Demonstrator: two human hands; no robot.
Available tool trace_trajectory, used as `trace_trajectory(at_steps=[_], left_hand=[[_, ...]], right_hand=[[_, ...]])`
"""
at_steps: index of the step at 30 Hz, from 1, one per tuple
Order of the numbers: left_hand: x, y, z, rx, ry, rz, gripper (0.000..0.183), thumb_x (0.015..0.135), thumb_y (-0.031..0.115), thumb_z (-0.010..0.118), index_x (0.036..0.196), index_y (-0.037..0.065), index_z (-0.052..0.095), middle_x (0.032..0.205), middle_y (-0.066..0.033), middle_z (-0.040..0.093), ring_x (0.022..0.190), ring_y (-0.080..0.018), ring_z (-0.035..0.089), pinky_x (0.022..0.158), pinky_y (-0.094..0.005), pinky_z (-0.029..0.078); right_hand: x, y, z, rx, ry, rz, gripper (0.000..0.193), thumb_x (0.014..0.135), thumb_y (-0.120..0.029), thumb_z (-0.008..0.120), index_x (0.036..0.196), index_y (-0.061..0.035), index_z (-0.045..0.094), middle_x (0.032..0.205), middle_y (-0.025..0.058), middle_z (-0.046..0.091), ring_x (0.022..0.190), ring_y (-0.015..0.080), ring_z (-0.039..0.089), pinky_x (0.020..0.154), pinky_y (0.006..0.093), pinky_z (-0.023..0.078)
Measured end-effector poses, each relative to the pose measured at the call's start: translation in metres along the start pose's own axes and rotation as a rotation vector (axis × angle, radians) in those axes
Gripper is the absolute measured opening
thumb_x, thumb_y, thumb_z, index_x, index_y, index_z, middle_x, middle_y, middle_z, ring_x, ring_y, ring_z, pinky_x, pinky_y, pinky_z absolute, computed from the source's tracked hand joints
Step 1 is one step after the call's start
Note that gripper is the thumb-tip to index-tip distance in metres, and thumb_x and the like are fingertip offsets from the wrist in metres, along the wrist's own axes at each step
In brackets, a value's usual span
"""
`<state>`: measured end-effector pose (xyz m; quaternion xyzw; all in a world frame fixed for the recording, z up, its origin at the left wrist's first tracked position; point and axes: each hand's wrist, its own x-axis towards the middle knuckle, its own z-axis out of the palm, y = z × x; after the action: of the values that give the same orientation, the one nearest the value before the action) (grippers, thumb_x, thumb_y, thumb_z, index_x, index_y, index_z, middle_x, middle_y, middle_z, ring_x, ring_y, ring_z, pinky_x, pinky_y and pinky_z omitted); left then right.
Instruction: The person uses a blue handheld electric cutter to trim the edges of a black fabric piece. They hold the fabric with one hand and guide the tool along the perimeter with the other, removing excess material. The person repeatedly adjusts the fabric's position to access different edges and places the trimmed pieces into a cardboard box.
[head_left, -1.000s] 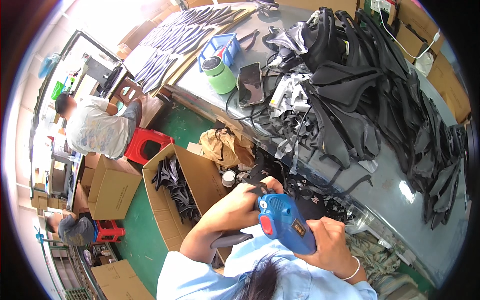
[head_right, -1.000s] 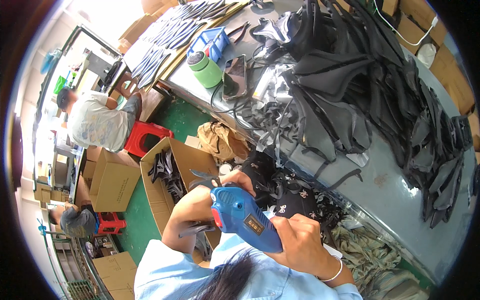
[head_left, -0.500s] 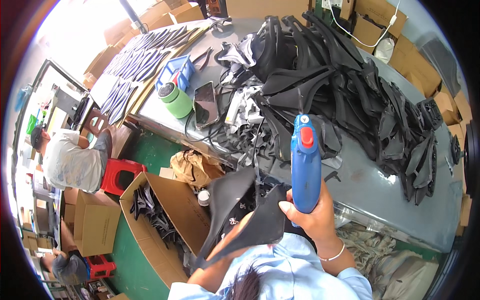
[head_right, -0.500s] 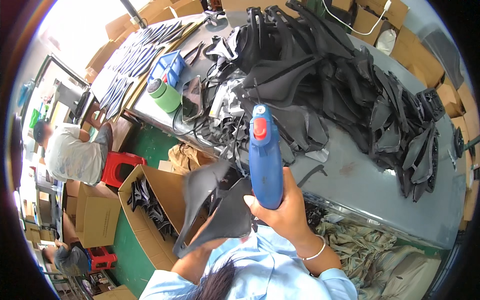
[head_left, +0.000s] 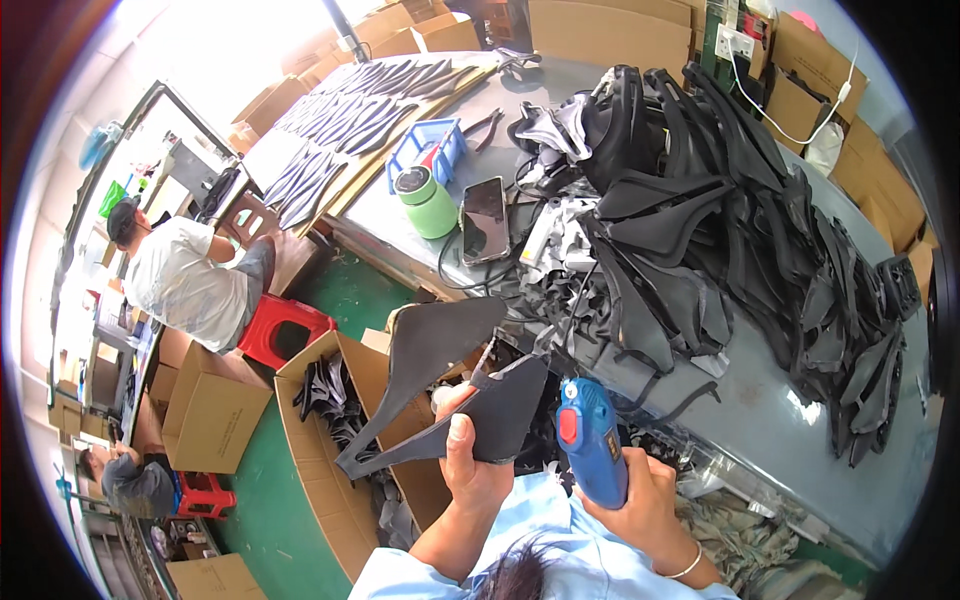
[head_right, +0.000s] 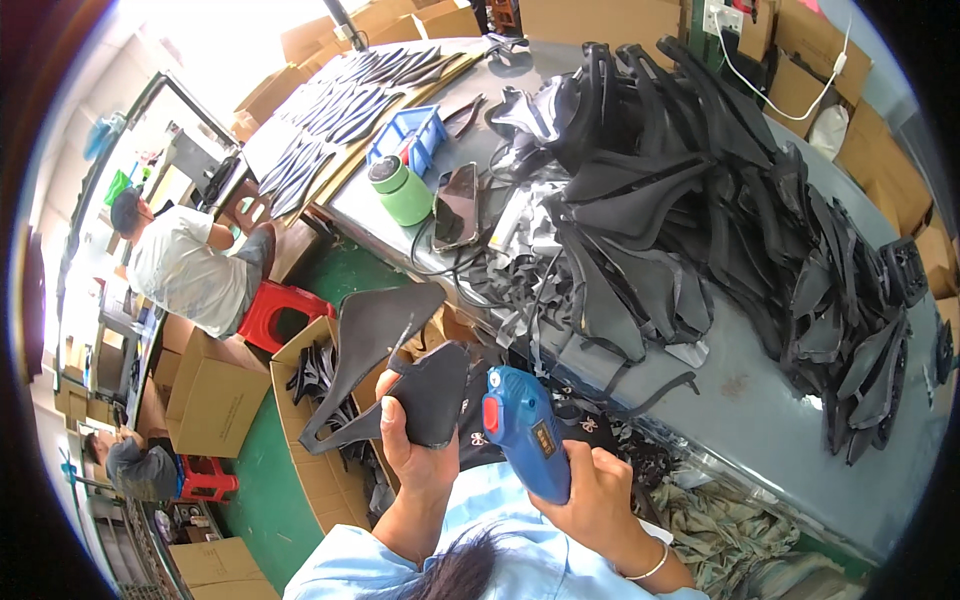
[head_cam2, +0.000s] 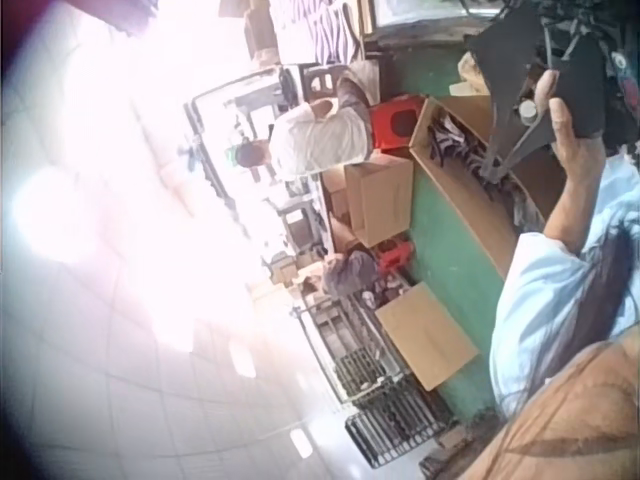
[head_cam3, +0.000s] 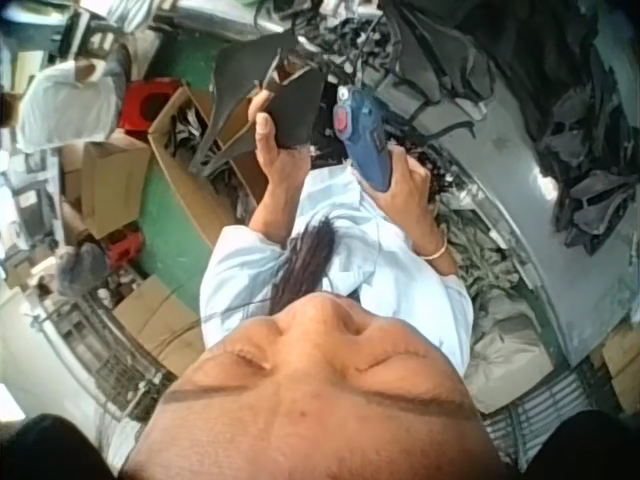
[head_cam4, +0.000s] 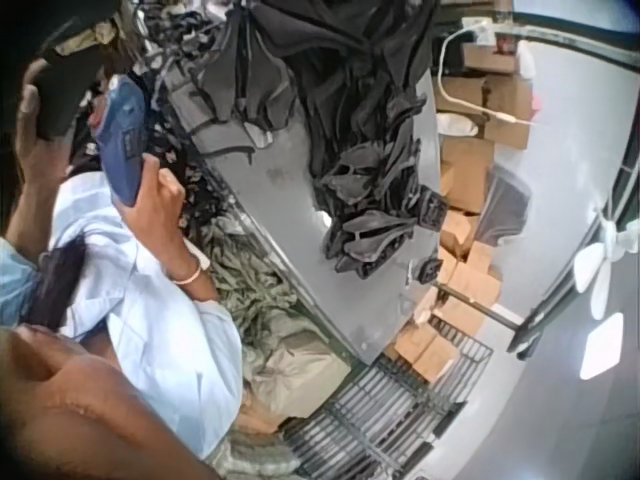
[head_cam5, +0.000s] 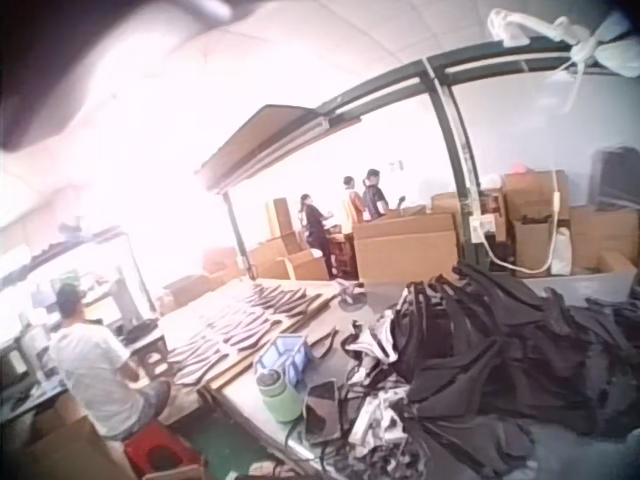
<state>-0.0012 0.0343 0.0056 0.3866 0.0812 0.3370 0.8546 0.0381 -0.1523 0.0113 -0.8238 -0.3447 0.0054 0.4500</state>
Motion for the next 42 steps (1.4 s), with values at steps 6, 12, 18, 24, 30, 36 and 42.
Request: trace_trajectory(at_steps=[6,12,18,24,30,36,42], left_hand=[[0.0,0.0,-0.003,0.056,-0.012,0.083,0.043,0.086,0.029,0.06,0.115,-0.001,0.052,0.114,-0.0167,0.054,0.106,-0.0258,0.056,0.096,-0.039,0.044],[0.014,0.017,-0.009,0.158,-0.201,0.091,0.04,0.084,0.022,0.062,0.111,-0.007,0.055,0.11,-0.0253,0.06,0.102,-0.0307,0.061,0.091,-0.0402,0.049],[0.031,0.062,-0.002,0.227,-0.12,-0.218,0.034,0.079,0.01,0.061,0.107,-0.008,0.056,0.105,-0.0246,0.063,0.096,-0.0272,0.064,0.085,-0.0353,0.052],[0.036,0.075,0.003,0.333,-0.174,-0.288,0.031,0.08,0.006,0.059,0.108,-0.007,0.054,0.104,-0.0215,0.064,0.096,-0.0241,0.064,0.087,-0.0342,0.051],[0.033,0.08,0.016,0.479,-0.171,-0.322,0.027,0.078,0.006,0.061,0.101,-0.005,0.053,0.099,-0.0208,0.064,0.092,-0.0223,0.063,0.085,-0.0336,0.051],[0.026,0.078,-0.028,0.581,0.033,-0.275,0.021,0.08,0.004,0.063,0.099,-0.001,0.055,0.093,-0.0087,0.063,0.083,-0.0129,0.06,0.076,-0.0266,0.048],[-0.007,0.075,-0.183,0.144,0.713,-0.204,0.014,0.087,0.014,0.063,0.095,0.004,0.059,0.087,-0.0053,0.066,0.077,-0.0167,0.065,0.065,-0.0282,0.054]], right_hand=[[0.001,-0.007,-0.001,-0.008,-0.037,-0.024,0.051,0.06,-0.02,0.079,0.097,0.0008,0.051,0.063,0.009,0.059,0.055,0.0264,0.059,0.053,0.0352,0.046],[0.004,-0.007,-0.006,-0.037,-0.038,-0.067,0.051,0.059,-0.018,0.079,0.097,-0.0001,0.051,0.061,0.0084,0.059,0.054,0.027,0.059,0.054,0.035,0.046],[0.0,0.0,-0.007,-0.132,-0.082,-0.092,0.057,0.054,-0.017,0.082,0.099,0.0006,0.051,0.064,0.0102,0.059,0.055,0.0282,0.058,0.057,0.0365,0.046],[-0.006,0.003,0.002,-0.175,-0.109,-0.096,0.058,0.052,-0.016,0.083,0.098,0.0022,0.052,0.067,0.012,0.059,0.056,0.0286,0.057,0.058,0.0374,0.045],[0.001,-0.005,0.004,-0.193,-0.101,-0.159,0.051,0.057,-0.015,0.081,0.096,0.0038,0.054,0.063,0.0114,0.059,0.053,0.0271,0.058,0.059,0.035,0.046],[-0.001,-0.002,0.014,-0.107,-0.12,-0.123,0.052,0.056,-0.016,0.081,0.097,0.0029,0.053,0.063,0.0115,0.059,0.054,0.0282,0.058,0.059,0.0358,0.046],[-0.004,0.009,0.013,-0.165,-0.119,0.014,0.048,0.058,-0.014,0.078,0.095,0.0001,0.052,0.063,0.0132,0.058,0.058,0.0311,0.057,0.059,0.0388,0.045]])
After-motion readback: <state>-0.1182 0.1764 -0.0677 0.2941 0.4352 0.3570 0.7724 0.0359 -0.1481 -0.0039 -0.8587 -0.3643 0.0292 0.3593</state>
